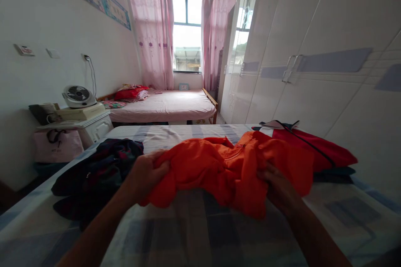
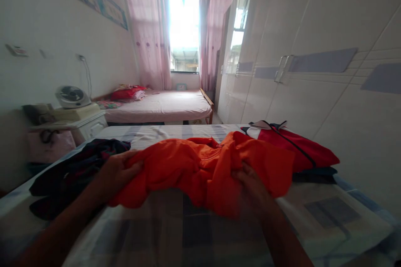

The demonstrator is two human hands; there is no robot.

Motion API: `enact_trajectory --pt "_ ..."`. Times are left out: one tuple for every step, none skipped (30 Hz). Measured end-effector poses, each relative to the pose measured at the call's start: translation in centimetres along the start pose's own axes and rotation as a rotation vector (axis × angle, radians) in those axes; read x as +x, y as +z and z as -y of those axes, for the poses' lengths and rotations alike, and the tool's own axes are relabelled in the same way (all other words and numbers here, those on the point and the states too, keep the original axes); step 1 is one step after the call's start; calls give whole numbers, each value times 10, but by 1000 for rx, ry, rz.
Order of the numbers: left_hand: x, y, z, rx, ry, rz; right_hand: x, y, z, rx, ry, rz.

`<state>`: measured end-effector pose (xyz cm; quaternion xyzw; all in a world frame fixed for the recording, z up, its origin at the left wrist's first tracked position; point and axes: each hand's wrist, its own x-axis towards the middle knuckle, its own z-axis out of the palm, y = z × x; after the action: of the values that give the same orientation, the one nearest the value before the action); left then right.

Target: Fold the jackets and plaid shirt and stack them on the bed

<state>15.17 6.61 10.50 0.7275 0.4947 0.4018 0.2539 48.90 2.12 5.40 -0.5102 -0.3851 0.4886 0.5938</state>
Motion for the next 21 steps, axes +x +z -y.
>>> enact_trajectory --pt "-10 -16 0 2 -26 19 -8 -6 2 -36 24 58" --pt "-21 -30 4 -2 -75 77 -17 -13 1 -105 57 127" --pt "-31 -41 11 5 -127 146 -26 -22 -1 -198 86 186" --pt "-41 -49 21 23 -171 212 -35 -33 -5 -304 119 230" --pt "-50 -54 33 54 -198 258 -44 -44 -9 -406 148 257" --pt "-57 -55 46 97 -205 274 -51 -55 -12 -497 174 270" --pt "-62 -55 59 144 -195 263 -57 -65 -13 -574 192 269" --pt "-65 -52 72 187 -173 233 -62 -74 -12 -636 199 251" --pt "-65 -48 84 223 -149 193 -66 -82 -9 -685 191 209" --pt "-63 -44 94 255 -127 151 -68 -88 -2 -723 164 126" --pt "-60 -39 102 287 -108 114 -69 -90 7 -748 117 4" --pt "-55 -34 107 321 -89 88 -69 -90 18 -768 56 -132" --pt "-48 -30 111 360 -73 74 -68 -87 30 -786 -20 -259" --pt "-42 -26 113 408 -63 77 -65 -81 41 -815 -103 -352" --pt "-36 -22 113 463 -59 101 -60 -73 51 -863 -185 -399" --pt "-30 -19 112 522 -65 147 -54 -62 59 -927 -261 -404" --pt "-25 -16 111 584 -80 206 -46 -51 64 -996 -321 -375" --pt "-21 -14 109 645 -101 257 -36 -40 66 -1060 -364 -323" --pt "-18 -12 107 686 -127 287 -25 -30 66 -1119 -392 -253" --pt "-16 -11 105 706 -150 298 -13 -22 63 -1171 -408 -178" --pt "-15 -11 103 718 -166 290 0 -16 58 -1218 -411 -110"
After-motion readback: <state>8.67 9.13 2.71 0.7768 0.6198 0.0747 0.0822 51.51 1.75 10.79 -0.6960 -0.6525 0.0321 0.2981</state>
